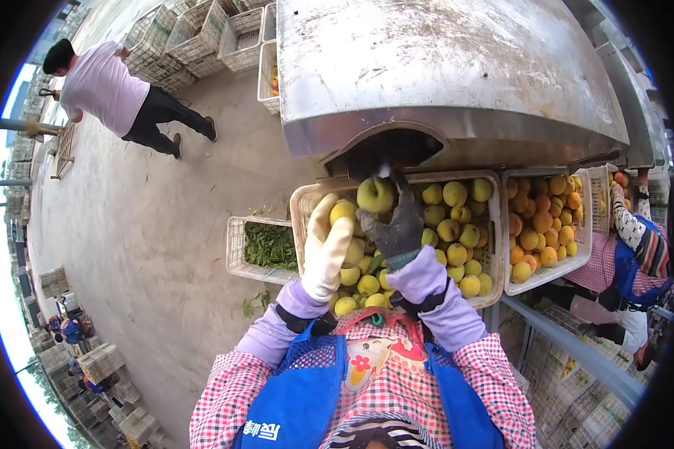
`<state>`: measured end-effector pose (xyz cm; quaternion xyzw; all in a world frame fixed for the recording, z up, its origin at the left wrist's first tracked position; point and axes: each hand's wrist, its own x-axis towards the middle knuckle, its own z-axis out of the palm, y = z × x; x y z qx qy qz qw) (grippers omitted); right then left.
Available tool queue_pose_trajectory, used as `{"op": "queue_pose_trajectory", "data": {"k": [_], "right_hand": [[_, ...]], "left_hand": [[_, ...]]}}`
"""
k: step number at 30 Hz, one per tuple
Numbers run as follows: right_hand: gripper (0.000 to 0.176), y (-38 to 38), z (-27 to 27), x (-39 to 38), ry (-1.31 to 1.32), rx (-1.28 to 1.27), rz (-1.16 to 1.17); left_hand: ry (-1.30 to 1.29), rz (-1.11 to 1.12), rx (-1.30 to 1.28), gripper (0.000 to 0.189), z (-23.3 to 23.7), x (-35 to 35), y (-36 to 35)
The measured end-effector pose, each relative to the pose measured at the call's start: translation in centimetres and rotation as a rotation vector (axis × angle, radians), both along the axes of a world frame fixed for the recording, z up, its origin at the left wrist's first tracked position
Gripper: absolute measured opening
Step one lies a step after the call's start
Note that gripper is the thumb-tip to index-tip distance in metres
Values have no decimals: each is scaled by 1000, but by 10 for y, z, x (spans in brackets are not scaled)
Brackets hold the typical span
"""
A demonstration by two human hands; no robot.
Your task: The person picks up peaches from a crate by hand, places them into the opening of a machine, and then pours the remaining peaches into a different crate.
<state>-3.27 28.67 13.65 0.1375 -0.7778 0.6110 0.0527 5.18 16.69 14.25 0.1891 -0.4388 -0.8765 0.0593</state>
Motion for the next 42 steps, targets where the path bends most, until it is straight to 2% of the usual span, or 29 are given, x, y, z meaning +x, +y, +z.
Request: {"op": "queue_pose_trajectory", "data": {"k": [3,4,7,10,13,15,16,19,20,23,24,27,28,29,30,31,32,33,35,37,38,39,42], "right_hand": [[73,3,-3,-34,513,578,-61],[63,1,-10,-44,596,603,-98],[54,-19,-31,-72,303,608,32],[61,-2,30,-55,32,957,363],[72,-12,12,-54,421,562,180],[69,9,28,-39,80,121,369],[80,17,37,-26,480,540,324],[80,24,18,19,228,401,311],[79,25,17,21,287,373,264],[73,27,16,13,226,427,234],[71,27,14,9,258,405,206],[64,19,3,-11,373,357,123],[61,17,-1,-20,400,365,87],[59,11,-7,-32,403,377,58],[56,15,-14,-42,400,399,42],[53,13,-24,-57,384,419,50],[51,12,-34,-70,362,447,60],[48,13,-42,-79,327,477,77],[42,22,-56,-93,293,521,100],[37,70,-71,-78,240,568,121],[34,94,-83,-69,216,620,126],[32,115,-96,-51,197,693,124],[24,117,-124,-13,194,932,19]], "left_hand": [[-28,-18,0,60,2,2,-14],[-33,-33,33,61,3,4,-18],[-16,-52,111,69,2,7,-24],[13,-113,107,72,3,10,-28],[46,-130,287,70,13,14,-28],[34,-169,442,68,6,16,-28],[25,-192,520,67,4,17,-28],[99,-230,444,66,9,13,-11],[77,-254,391,65,9,13,-10],[78,-345,189,65,18,6,-12],[95,-311,83,62,26,5,-10],[91,-231,225,57,18,-1,-7],[8,-239,21,54,21,5,-12],[39,-233,-109,55,-9,6,-16],[34,-250,-165,54,10,6,-23],[106,-177,-286,51,-14,7,-20],[46,-220,-423,50,-29,-1,-23],[-6,-202,-359,50,-30,-3,-24],[42,-154,-247,53,-67,-16,-21],[-67,-184,-278,57,-26,-2,-22],[-50,-138,-271,60,-43,-2,-16],[-108,-150,-158,57,-25,8,-21],[-256,-247,-169,53,-18,12,-29]]}}
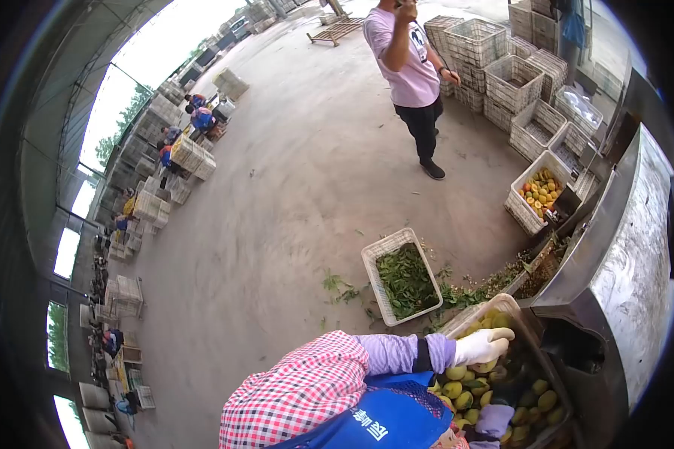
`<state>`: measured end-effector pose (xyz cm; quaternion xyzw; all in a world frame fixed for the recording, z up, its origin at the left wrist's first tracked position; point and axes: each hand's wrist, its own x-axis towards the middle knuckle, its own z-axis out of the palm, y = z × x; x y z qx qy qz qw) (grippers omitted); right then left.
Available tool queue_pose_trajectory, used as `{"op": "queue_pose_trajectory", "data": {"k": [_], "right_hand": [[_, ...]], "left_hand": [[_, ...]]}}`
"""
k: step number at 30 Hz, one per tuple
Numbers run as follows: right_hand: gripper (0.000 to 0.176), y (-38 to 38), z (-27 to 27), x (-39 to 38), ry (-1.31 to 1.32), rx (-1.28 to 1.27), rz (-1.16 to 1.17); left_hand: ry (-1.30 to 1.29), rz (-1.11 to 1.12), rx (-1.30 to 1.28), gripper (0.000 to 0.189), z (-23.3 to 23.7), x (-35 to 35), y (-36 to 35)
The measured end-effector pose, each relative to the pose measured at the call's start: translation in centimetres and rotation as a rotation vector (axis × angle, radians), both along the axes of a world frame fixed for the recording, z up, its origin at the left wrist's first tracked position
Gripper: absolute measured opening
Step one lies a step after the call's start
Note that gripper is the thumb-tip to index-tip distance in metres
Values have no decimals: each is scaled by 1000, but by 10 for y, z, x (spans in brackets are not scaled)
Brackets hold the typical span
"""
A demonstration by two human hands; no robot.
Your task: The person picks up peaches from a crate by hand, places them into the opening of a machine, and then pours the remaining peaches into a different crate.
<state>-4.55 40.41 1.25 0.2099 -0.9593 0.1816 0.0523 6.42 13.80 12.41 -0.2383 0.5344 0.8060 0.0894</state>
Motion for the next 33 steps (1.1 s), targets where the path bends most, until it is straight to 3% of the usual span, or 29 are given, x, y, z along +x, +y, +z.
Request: {"op": "queue_pose_trajectory", "data": {"k": [2,5,6,8,10,12,15,16,17,19,21,23,25,26,28,30,31,32,33], "right_hand": [[19,-21,-15,1,20,38,-59],[12,-22,-22,-8,11,42,-106],[10,-20,-24,-13,15,46,-119],[8,-14,-34,-22,155,146,-248],[8,-54,-36,-45,167,223,-371],[7,-23,-9,-60,176,233,-473],[6,30,11,-72,177,81,-405],[6,55,11,-52,162,-6,-341],[5,67,15,-55,46,-199,-325],[7,101,12,-60,-58,-300,-448],[12,115,12,-54,-161,-524,-520],[18,102,22,-36,-175,-593,-425],[18,37,56,-2,-122,-553,-147],[19,5,69,11,-116,-494,20],[20,-38,82,29,-144,-261,295],[23,-31,88,27,-197,36,396],[24,-20,93,19,-223,205,403],[26,-6,96,7,-262,404,382],[28,8,97,-6,-309,615,346]], "left_hand": [[-81,-89,-83,52,18,3,-6],[175,-84,-661,54,-40,0,27],[202,-128,-758,57,-29,1,24],[-7,-147,-483,47,-9,7,19],[109,-120,-507,45,-12,11,2],[154,-30,-535,43,-20,7,-1],[131,172,-613,40,-50,14,-15],[161,144,-823,42,-75,15,-16],[146,129,-732,41,-67,12,-14],[204,-39,-877,42,-50,1,-4],[276,-120,-842,42,-30,-9,15],[277,-224,-779,43,-31,-15,32],[449,-436,-784,44,-34,-16,49],[450,-663,-854,45,-32,-11,53],[434,-336,-23,45,-118,9,92],[609,-559,-446,47,-115,-7,91],[707,-904,-1342,49,-78,-27,68],[737,-498,-1208,52,-76,-37,75],[666,-491,-1298,55,-91,-40,85]]}}
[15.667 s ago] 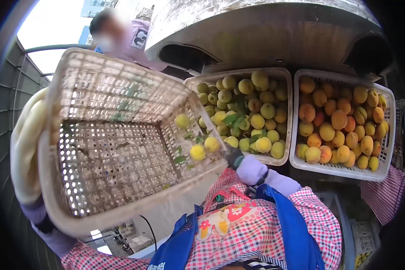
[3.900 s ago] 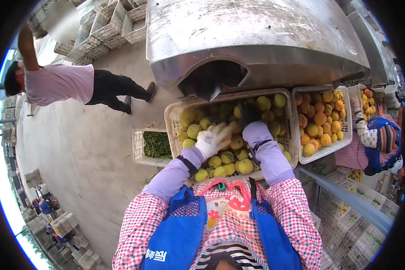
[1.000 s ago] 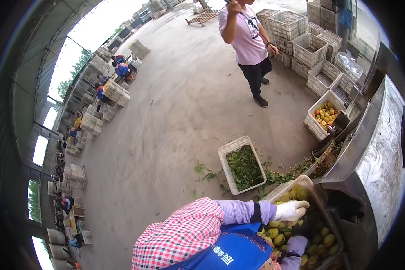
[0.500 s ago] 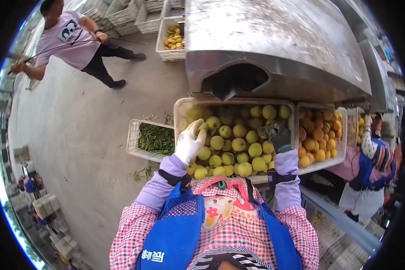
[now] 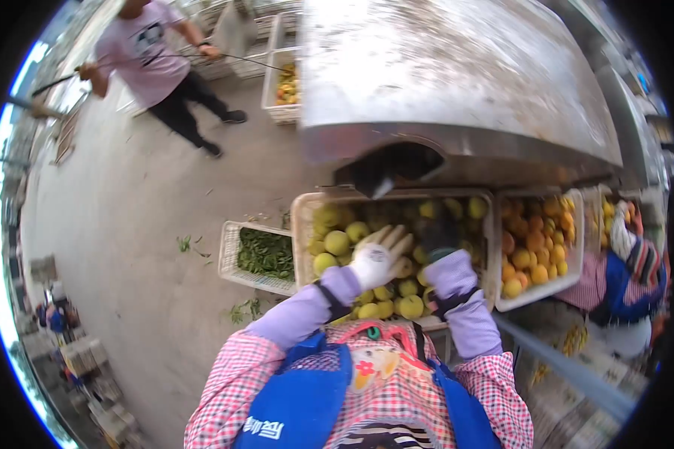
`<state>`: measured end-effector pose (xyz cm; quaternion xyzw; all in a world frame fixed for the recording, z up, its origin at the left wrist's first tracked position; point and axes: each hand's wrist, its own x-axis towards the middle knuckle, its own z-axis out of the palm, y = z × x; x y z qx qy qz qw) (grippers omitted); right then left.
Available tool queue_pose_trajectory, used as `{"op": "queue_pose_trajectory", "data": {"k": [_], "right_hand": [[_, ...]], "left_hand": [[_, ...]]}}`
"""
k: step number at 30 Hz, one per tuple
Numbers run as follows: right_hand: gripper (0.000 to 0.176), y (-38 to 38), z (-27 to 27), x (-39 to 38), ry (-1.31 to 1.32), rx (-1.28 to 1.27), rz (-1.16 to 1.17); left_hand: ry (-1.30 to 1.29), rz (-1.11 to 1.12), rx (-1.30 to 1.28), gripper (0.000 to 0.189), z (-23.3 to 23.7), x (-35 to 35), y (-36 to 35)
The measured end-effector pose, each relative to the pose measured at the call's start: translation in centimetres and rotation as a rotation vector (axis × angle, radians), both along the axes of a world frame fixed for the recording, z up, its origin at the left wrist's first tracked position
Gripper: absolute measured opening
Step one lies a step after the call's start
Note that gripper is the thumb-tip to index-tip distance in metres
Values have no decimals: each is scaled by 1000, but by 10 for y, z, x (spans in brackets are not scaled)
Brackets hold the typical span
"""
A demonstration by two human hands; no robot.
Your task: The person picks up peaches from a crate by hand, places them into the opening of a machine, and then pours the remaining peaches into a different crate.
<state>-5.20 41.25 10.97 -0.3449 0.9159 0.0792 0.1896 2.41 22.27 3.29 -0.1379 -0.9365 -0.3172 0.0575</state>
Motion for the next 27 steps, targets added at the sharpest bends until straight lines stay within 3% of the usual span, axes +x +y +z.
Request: {"op": "queue_pose_trajectory", "data": {"k": [2,4,7,11,13,14,15,17,18,19,20,21,23,24,25,27], "right_hand": [[31,22,-6,-30,-10,283,-26],[25,34,-39,-54,-2,330,-74],[23,65,-89,-66,148,187,-95],[25,48,-26,-57,55,433,28],[26,73,-49,-54,-45,228,-57],[38,55,-46,-49,-61,-97,-229],[57,37,-43,-43,-86,-448,-343],[84,20,-24,-35,-206,-603,-424],[83,14,-13,-28,-181,-705,-360],[82,12,-6,-17,-152,-799,-313],[85,10,-11,-9,-121,-963,-220],[85,-7,15,-1,-29,-1002,-75],[85,-31,40,12,-10,-973,115],[86,-41,46,16,37,-902,248],[87,-48,48,18,-49,-996,225],[91,-54,50,23,-213,-1171,170]], "left_hand": [[-106,-65,-165,61,-44,-14,16],[-307,-174,-146,64,-27,-31,9],[-604,-246,-178,69,14,-52,-10],[-700,-221,-176,69,9,-58,4],[-651,-238,-206,66,14,-55,12],[-631,-247,-225,65,16,-52,15],[-612,-225,-64,62,17,-49,9],[-573,-195,264,57,17,-33,-11],[-494,-120,578,55,19,-21,-20],[-597,52,908,57,25,-9,-20],[-832,35,1281,59,51,-2,-37],[-874,-82,1652,58,36,6,-49],[-947,-138,1904,56,71,12,-57],[-1112,-96,1973,56,96,11,-63],[-969,-95,1715,59,101,17,-61],[-1026,-46,1740,64,102,29,-63]]}}
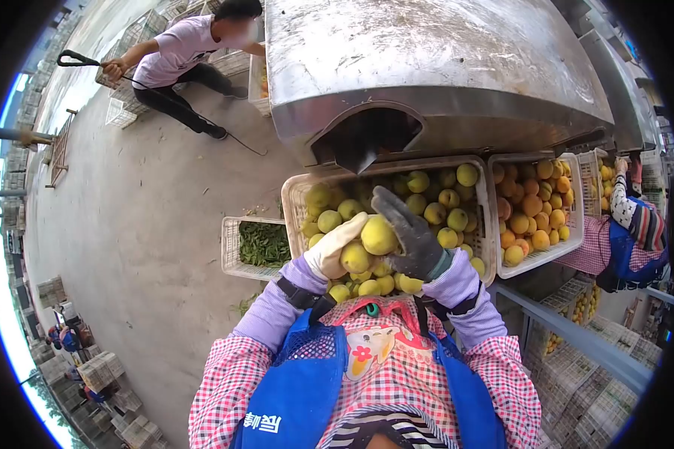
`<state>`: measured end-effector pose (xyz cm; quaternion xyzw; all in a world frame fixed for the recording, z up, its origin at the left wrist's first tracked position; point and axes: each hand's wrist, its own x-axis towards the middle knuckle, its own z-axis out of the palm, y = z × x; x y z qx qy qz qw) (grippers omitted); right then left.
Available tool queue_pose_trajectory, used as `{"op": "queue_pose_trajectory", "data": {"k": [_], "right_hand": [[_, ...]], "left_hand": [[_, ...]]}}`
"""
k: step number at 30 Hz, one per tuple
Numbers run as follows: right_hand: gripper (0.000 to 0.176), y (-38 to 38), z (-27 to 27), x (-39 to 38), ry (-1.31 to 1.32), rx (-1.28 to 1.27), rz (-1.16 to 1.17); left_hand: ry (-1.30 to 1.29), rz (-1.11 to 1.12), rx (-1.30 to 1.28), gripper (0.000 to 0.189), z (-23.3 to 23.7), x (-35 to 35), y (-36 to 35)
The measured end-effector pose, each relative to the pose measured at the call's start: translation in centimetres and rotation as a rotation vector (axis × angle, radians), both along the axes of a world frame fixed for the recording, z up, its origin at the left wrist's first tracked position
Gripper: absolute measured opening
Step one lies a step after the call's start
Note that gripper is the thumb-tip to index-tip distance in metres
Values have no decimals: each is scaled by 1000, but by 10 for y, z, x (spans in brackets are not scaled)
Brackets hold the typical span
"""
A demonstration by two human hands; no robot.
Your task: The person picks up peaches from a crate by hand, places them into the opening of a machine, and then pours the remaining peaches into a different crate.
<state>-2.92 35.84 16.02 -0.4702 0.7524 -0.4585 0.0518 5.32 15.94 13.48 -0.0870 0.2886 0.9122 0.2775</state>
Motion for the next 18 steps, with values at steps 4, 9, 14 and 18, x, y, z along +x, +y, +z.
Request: {"op": "queue_pose_trajectory", "data": {"k": [4,9,14,18], "right_hand": [[101,17,4,12,-70,22,-233],[92,6,-2,29,-60,53,-302],[90,-4,-12,21,32,141,-360],[93,-16,-23,17,-35,55,-470]], "left_hand": [[161,102,72,72,-2,5,0],[169,170,51,76,-8,8,1],[241,195,-179,73,-8,0,-1],[262,217,-524,63,13,-10,-1]]}}
